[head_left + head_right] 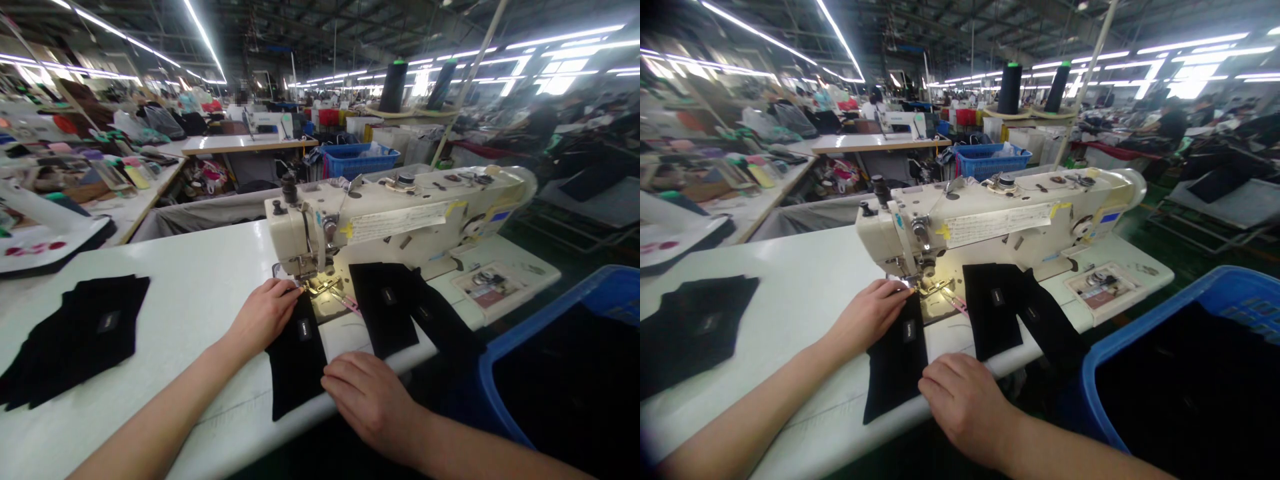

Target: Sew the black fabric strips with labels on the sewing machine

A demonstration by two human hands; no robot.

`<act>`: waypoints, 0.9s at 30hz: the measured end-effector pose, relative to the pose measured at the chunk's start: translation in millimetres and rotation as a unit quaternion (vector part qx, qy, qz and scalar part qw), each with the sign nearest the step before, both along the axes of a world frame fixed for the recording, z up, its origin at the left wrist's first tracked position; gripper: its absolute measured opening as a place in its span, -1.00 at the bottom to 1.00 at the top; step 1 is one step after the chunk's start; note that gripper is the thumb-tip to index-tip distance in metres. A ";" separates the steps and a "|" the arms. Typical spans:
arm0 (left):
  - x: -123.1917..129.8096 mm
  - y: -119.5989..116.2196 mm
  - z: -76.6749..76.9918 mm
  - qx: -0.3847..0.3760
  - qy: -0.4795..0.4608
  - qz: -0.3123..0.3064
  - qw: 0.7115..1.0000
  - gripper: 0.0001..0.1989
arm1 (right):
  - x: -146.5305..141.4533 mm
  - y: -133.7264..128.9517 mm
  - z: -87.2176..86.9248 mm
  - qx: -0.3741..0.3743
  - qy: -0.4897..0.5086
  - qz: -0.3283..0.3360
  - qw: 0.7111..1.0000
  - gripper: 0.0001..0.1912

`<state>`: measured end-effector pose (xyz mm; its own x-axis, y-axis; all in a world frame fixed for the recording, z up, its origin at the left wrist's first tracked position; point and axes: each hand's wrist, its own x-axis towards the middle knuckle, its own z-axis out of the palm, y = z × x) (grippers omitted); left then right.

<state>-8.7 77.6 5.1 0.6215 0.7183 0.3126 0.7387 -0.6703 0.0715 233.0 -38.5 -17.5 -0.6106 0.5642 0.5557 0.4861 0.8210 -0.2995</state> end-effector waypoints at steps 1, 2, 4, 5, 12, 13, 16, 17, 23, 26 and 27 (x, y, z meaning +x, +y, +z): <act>-0.2 0.1 0.5 0.000 -0.001 0.001 1.000 -0.69 | 0.2 -0.9 -0.1 -0.001 -0.003 0.001 1.000 -0.77; -0.5 0.3 0.8 0.000 0.000 0.003 1.000 -0.69 | 0.3 -1.7 -0.3 0.003 -0.005 0.002 1.000 -0.77; -1.0 0.9 1.1 0.000 0.004 0.004 1.000 -0.68 | 0.7 -2.7 -0.7 0.017 -0.004 0.006 1.000 -0.76; -1.2 1.3 1.0 -0.001 0.006 0.003 1.000 -0.68 | 0.9 -3.0 -0.9 0.023 -0.002 0.007 1.000 -0.75; -1.8 3.2 -2.1 0.011 0.015 0.007 1.000 -0.68 | 1.1 -2.8 0.4 0.023 -0.009 0.016 1.000 -0.76; -1.8 3.4 -2.2 0.013 0.019 0.008 1.000 -0.68 | 1.0 -2.7 0.5 0.019 -0.010 0.016 1.000 -0.77; -2.2 4.8 -2.1 0.021 0.032 0.006 0.999 -0.67 | 0.8 -1.9 0.5 0.003 -0.014 0.017 1.000 -0.79; -2.4 5.5 -1.8 0.024 0.036 0.005 0.999 -0.67 | 0.7 -1.3 0.5 0.000 -0.016 0.018 1.000 -0.79; -3.0 9.7 0.4 0.029 0.054 0.012 0.998 -0.68 | 0.1 4.9 0.4 -0.006 -0.024 0.021 0.999 -0.78; -3.7 12.4 0.8 0.029 0.055 0.014 0.998 -0.68 | -0.7 8.7 0.0 -0.010 -0.030 0.020 0.999 -0.79; -4.2 13.5 0.7 0.030 0.056 0.015 0.998 -0.69 | -1.0 10.0 -0.2 -0.012 -0.033 0.019 0.999 -0.79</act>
<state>-12.9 91.1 5.8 0.6334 0.7191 0.2859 0.7596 -0.6483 -0.0522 232.0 -28.5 -17.6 -0.6662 0.5525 0.5010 0.4742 0.8322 -0.2873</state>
